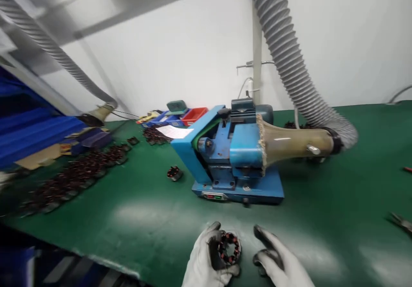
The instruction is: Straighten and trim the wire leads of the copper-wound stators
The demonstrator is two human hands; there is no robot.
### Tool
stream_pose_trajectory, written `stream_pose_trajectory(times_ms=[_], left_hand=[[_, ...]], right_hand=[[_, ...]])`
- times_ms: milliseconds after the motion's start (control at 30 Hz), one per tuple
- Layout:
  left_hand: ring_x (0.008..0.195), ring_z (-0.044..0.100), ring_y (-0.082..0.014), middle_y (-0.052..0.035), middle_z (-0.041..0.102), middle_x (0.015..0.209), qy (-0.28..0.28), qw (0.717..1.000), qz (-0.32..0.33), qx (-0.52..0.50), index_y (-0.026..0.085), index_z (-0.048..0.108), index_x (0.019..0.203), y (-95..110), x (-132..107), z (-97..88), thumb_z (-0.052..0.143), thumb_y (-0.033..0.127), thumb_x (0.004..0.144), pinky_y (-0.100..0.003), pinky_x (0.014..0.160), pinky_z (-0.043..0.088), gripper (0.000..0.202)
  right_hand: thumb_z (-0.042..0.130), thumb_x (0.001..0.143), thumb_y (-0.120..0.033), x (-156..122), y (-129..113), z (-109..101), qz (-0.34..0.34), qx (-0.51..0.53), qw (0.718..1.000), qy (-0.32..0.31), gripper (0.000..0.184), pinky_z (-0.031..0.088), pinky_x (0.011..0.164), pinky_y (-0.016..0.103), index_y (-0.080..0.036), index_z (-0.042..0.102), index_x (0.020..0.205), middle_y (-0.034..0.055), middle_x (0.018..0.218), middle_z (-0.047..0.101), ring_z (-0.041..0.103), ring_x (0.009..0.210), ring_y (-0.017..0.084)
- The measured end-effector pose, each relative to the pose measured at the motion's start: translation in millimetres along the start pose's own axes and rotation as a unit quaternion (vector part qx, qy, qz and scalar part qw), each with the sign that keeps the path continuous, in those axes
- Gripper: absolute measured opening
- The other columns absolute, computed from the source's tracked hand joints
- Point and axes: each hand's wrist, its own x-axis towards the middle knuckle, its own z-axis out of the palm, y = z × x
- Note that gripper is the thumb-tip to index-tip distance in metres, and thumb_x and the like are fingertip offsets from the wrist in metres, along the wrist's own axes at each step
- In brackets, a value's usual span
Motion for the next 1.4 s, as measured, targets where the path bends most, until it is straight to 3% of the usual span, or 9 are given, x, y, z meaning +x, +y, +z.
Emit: stream_pose_trajectory(times_ms=[233, 367, 600, 667, 767, 900, 1167, 1300, 1400], left_hand=[[0.117, 0.047, -0.0351, -0.015, 0.053, 0.123, -0.03, 0.984, 0.174, -0.028, 0.016, 0.032, 0.131, 41, 2, 14.4, 0.075, 0.024, 0.051, -0.05, 0.098, 0.041, 0.092], [0.106, 0.055, -0.027, -0.0064, 0.061, 0.11, -0.075, 0.958, 0.263, -0.081, 0.021, 0.044, 0.119, 48, 16, -2.1, 0.076, 0.022, 0.054, -0.047, 0.1, 0.04, 0.073], [0.093, 0.055, -0.0267, -0.0044, 0.06, 0.095, -0.094, 0.966, 0.206, -0.126, 0.022, 0.053, 0.097, 55, 16, -2.7, 0.083, 0.027, 0.049, -0.046, 0.088, 0.044, 0.057], [0.096, 0.054, -0.0277, -0.0068, 0.059, 0.101, -0.091, 0.968, 0.202, -0.115, 0.022, 0.049, 0.108, 52, 15, 0.7, 0.082, 0.029, 0.051, -0.047, 0.088, 0.044, 0.067], [0.102, 0.053, -0.0308, -0.0114, 0.057, 0.109, -0.076, 0.973, 0.2, -0.088, 0.019, 0.036, 0.127, 46, 15, 4.2, 0.078, 0.028, 0.056, -0.049, 0.088, 0.043, 0.083], [0.101, 0.053, -0.0286, -0.0079, 0.059, 0.103, -0.066, 0.967, 0.219, -0.113, 0.021, 0.048, 0.114, 46, 17, 3.6, 0.071, 0.019, 0.058, -0.049, 0.095, 0.039, 0.06], [0.1, 0.054, -0.0288, -0.0079, 0.057, 0.103, -0.052, 0.97, 0.206, -0.118, 0.021, 0.051, 0.105, 49, 16, 1.7, 0.078, 0.02, 0.052, -0.049, 0.09, 0.044, 0.059], [0.125, 0.037, -0.0363, -0.0173, 0.035, 0.137, -0.171, 0.935, 0.238, -0.198, 0.021, 0.02, 0.137, 38, 17, -13.1, 0.086, 0.033, 0.037, -0.051, 0.101, 0.036, 0.12], [0.132, 0.026, -0.0359, -0.0176, 0.02, 0.147, -0.247, 0.914, 0.202, -0.251, 0.022, 0.007, 0.141, 46, 25, -26.7, 0.089, 0.033, 0.034, -0.051, 0.107, 0.029, 0.136]], right_hand=[[0.067, 0.061, -0.034, 15, -15, -8, 0.025, 0.074, 0.993, -0.092, 0.032, 0.042, 0.045, 0.022, -0.015, 0.065, 0.087, 0.0078, 0.085, 0.064, 0.058, 0.062, 0.016], [0.073, 0.055, -0.03, 8, -7, 0, 0.02, 0.135, 0.99, 0.036, 0.02, 0.043, 0.045, 0.024, -0.014, 0.065, 0.063, 0.0031, 0.067, 0.062, 0.052, 0.047, 0.012], [0.082, 0.05, -0.035, -3, -21, -27, -0.002, 0.362, 0.901, 0.239, 0.03, 0.044, 0.043, 0.02, -0.02, 0.064, 0.068, 0.0006, 0.064, 0.063, 0.055, 0.051, 0.012], [0.08, 0.055, -0.037, -8, -25, -34, -0.034, 0.29, 0.916, 0.273, 0.025, 0.046, 0.044, 0.021, -0.021, 0.065, 0.068, 0.0005, 0.063, 0.064, 0.056, 0.051, 0.013], [0.073, 0.066, -0.034, -18, -19, -23, -0.074, 0.023, 0.987, 0.141, 0.014, 0.051, 0.052, 0.024, -0.021, 0.068, 0.07, 0.0028, 0.064, 0.067, 0.061, 0.056, 0.017], [0.057, 0.081, -0.03, -23, 10, 1, -0.201, -0.246, 0.948, 0.026, 0.012, 0.051, 0.059, 0.023, -0.024, 0.067, 0.078, 0.0023, 0.071, 0.068, 0.064, 0.062, 0.016], [0.045, 0.087, -0.038, -17, 17, -37, -0.163, -0.341, 0.91, 0.169, 0.029, 0.054, 0.067, 0.029, -0.022, 0.066, 0.077, 0.0058, 0.077, 0.07, 0.067, 0.069, 0.02], [0.055, 0.08, -0.031, -19, -14, -31, -0.155, -0.327, 0.932, 0.002, 0.04, 0.049, 0.083, 0.029, -0.022, 0.058, 0.119, 0.0083, 0.111, 0.066, 0.063, 0.096, 0.022], [0.057, 0.072, -0.02, -12, -33, -18, -0.114, -0.39, 0.903, -0.14, 0.073, 0.051, 0.07, 0.032, -0.021, 0.032, 0.14, 0.0094, 0.098, 0.07, 0.066, 0.081, 0.025]])
